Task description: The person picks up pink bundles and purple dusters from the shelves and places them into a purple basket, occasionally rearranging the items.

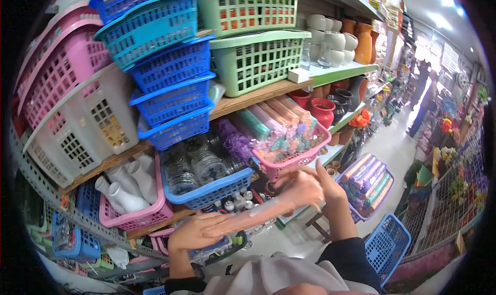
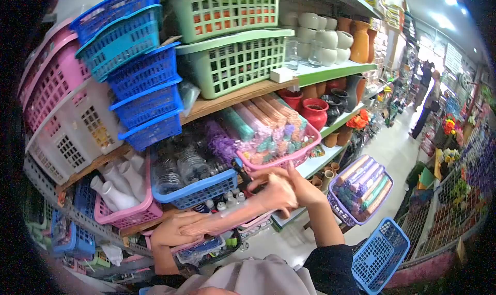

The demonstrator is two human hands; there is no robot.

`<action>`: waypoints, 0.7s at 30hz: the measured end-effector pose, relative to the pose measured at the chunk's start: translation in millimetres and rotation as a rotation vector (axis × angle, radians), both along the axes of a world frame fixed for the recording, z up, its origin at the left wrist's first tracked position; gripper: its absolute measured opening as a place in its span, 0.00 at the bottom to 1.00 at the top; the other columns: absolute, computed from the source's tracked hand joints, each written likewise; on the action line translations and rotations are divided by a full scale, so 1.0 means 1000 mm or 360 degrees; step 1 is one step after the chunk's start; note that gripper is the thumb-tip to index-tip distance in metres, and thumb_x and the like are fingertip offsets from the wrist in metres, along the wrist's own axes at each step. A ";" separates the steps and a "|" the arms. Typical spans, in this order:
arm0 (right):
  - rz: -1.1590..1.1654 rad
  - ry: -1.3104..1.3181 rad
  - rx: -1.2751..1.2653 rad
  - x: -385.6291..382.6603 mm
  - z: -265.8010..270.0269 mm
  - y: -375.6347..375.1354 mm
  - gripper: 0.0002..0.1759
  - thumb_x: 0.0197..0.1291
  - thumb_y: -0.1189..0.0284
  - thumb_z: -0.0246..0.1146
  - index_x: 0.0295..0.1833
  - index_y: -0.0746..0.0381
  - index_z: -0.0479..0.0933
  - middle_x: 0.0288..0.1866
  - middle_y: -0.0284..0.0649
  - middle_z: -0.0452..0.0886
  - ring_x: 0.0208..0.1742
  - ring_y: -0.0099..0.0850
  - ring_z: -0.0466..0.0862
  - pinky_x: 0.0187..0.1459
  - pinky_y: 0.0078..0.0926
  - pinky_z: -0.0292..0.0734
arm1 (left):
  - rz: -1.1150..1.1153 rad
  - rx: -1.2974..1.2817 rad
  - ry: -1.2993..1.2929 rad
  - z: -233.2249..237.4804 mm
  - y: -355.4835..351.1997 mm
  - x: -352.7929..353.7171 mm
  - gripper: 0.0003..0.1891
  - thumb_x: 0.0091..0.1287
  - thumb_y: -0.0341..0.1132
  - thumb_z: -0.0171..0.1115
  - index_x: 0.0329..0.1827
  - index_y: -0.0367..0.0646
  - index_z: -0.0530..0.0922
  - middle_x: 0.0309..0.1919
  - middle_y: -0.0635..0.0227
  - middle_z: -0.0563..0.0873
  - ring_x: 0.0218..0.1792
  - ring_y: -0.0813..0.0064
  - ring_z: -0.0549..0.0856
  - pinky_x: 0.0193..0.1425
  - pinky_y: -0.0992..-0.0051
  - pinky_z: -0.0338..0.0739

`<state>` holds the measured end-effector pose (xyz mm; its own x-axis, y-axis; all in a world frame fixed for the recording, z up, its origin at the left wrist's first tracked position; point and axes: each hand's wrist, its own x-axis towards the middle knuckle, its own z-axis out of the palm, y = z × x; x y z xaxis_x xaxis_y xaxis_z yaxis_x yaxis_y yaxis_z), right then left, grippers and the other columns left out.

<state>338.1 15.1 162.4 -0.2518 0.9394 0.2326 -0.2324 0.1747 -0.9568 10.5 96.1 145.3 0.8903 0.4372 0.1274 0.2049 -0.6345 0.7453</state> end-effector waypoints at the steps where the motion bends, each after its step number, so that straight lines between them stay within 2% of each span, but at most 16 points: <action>1: 0.0085 0.0061 -0.0037 0.003 0.004 -0.009 0.52 0.58 0.34 0.26 0.59 0.72 0.66 0.53 0.56 0.74 0.54 0.41 0.76 0.59 0.35 0.67 | -0.0035 0.0158 0.0061 0.010 0.001 0.013 0.31 0.46 0.28 0.63 0.59 0.49 0.73 0.48 0.63 0.80 0.46 0.62 0.80 0.51 0.69 0.72; 3: 0.0142 0.0487 -0.0249 0.023 -0.004 -0.025 0.57 0.53 0.29 0.26 0.51 0.76 0.72 0.51 0.65 0.73 0.51 0.54 0.77 0.54 0.42 0.72 | -0.0082 0.0217 0.0002 0.019 0.005 0.036 0.31 0.43 0.27 0.60 0.58 0.52 0.75 0.47 0.65 0.81 0.43 0.59 0.79 0.48 0.67 0.72; 5: 0.0357 0.0613 -0.0133 0.049 -0.014 -0.031 0.58 0.53 0.29 0.26 0.44 0.77 0.76 0.54 0.68 0.70 0.50 0.59 0.76 0.53 0.43 0.72 | -0.0223 0.0611 -0.0014 0.025 0.013 0.057 0.31 0.43 0.28 0.58 0.57 0.52 0.76 0.45 0.68 0.81 0.41 0.62 0.80 0.45 0.68 0.72; 6: 0.0385 0.0397 0.0077 0.064 -0.022 -0.031 0.55 0.57 0.33 0.25 0.38 0.75 0.78 0.54 0.67 0.70 0.52 0.57 0.75 0.53 0.39 0.72 | -0.0230 0.0669 -0.0116 0.030 0.013 0.069 0.28 0.40 0.26 0.58 0.51 0.48 0.79 0.43 0.67 0.83 0.38 0.62 0.80 0.42 0.69 0.73; 7: 0.0373 0.0396 0.0081 0.070 -0.022 -0.035 0.55 0.57 0.33 0.25 0.38 0.75 0.78 0.54 0.67 0.70 0.52 0.57 0.75 0.53 0.39 0.72 | -0.0242 0.0671 -0.0119 0.035 0.014 0.080 0.28 0.40 0.26 0.58 0.51 0.48 0.79 0.43 0.67 0.83 0.38 0.62 0.80 0.42 0.69 0.73; 9: 0.0262 0.0012 0.0099 0.083 -0.017 -0.043 0.49 0.62 0.38 0.28 0.37 0.73 0.79 0.52 0.58 0.74 0.51 0.44 0.76 0.55 0.34 0.68 | -0.0237 0.0890 -0.0091 0.042 0.015 0.102 0.27 0.41 0.25 0.56 0.50 0.50 0.80 0.43 0.70 0.83 0.40 0.65 0.80 0.43 0.69 0.72; 10: 0.0215 -0.0263 -0.0001 0.093 -0.014 -0.045 0.40 0.66 0.46 0.33 0.34 0.71 0.79 0.50 0.53 0.75 0.54 0.41 0.74 0.58 0.34 0.65 | -0.0206 0.0962 -0.0093 0.045 0.014 0.114 0.27 0.42 0.25 0.55 0.49 0.51 0.80 0.44 0.72 0.83 0.41 0.68 0.80 0.45 0.69 0.71; 11: 0.0294 -0.0230 0.0103 0.102 -0.012 -0.045 0.31 0.67 0.54 0.39 0.39 0.71 0.78 0.53 0.50 0.73 0.57 0.40 0.71 0.59 0.35 0.63 | -0.0217 0.0967 -0.0093 0.048 0.014 0.125 0.27 0.42 0.25 0.55 0.49 0.51 0.80 0.44 0.72 0.83 0.41 0.68 0.80 0.45 0.69 0.71; 13: 0.0394 -0.0564 0.0339 0.126 -0.008 -0.041 0.23 0.67 0.61 0.45 0.48 0.71 0.74 0.55 0.50 0.71 0.59 0.39 0.69 0.60 0.36 0.62 | -0.0234 0.1099 0.0036 0.052 0.015 0.148 0.28 0.42 0.25 0.54 0.51 0.53 0.79 0.44 0.73 0.82 0.42 0.69 0.80 0.47 0.69 0.70; 14: 0.0424 -0.0689 0.0331 0.137 -0.004 -0.041 0.21 0.66 0.65 0.50 0.56 0.71 0.68 0.56 0.49 0.70 0.61 0.38 0.67 0.61 0.35 0.60 | -0.0227 0.1139 0.0063 0.051 0.016 0.160 0.30 0.41 0.24 0.54 0.53 0.54 0.78 0.45 0.72 0.82 0.44 0.70 0.80 0.48 0.69 0.69; 15: 0.0314 -0.0839 0.0288 0.144 0.003 -0.044 0.24 0.63 0.66 0.56 0.58 0.71 0.65 0.56 0.49 0.69 0.60 0.37 0.68 0.60 0.31 0.62 | -0.0223 0.1146 0.0053 0.053 0.018 0.172 0.30 0.41 0.24 0.54 0.53 0.54 0.78 0.45 0.72 0.82 0.44 0.70 0.80 0.48 0.69 0.69; 17: 0.0083 -0.1302 0.0394 0.163 0.010 -0.049 0.30 0.58 0.63 0.61 0.61 0.69 0.63 0.54 0.49 0.72 0.55 0.38 0.74 0.54 0.29 0.69 | -0.0215 0.1151 0.0063 0.059 0.021 0.194 0.29 0.48 0.25 0.52 0.57 0.55 0.75 0.45 0.71 0.81 0.46 0.70 0.79 0.49 0.69 0.68; 18: 0.0092 -0.1305 0.0406 0.173 0.018 -0.051 0.30 0.58 0.63 0.61 0.61 0.69 0.63 0.54 0.49 0.72 0.55 0.38 0.74 0.54 0.29 0.69 | -0.0221 0.1113 0.0115 0.062 0.025 0.204 0.29 0.48 0.25 0.52 0.57 0.55 0.75 0.46 0.70 0.81 0.47 0.68 0.79 0.51 0.67 0.68; 20: 0.0038 -0.1588 0.0128 0.190 0.034 -0.055 0.35 0.53 0.60 0.65 0.62 0.65 0.62 0.49 0.50 0.76 0.46 0.40 0.80 0.45 0.29 0.74 | -0.0200 0.1131 0.0079 0.066 0.032 0.225 0.29 0.48 0.25 0.52 0.57 0.53 0.74 0.46 0.69 0.81 0.48 0.67 0.79 0.52 0.66 0.68; 21: 0.0049 -0.1583 0.0143 0.199 0.039 -0.054 0.35 0.53 0.60 0.65 0.62 0.65 0.62 0.49 0.50 0.76 0.46 0.40 0.80 0.45 0.29 0.74 | -0.0193 0.1141 0.0039 0.067 0.036 0.235 0.29 0.47 0.25 0.52 0.57 0.52 0.74 0.46 0.68 0.81 0.48 0.66 0.78 0.52 0.66 0.68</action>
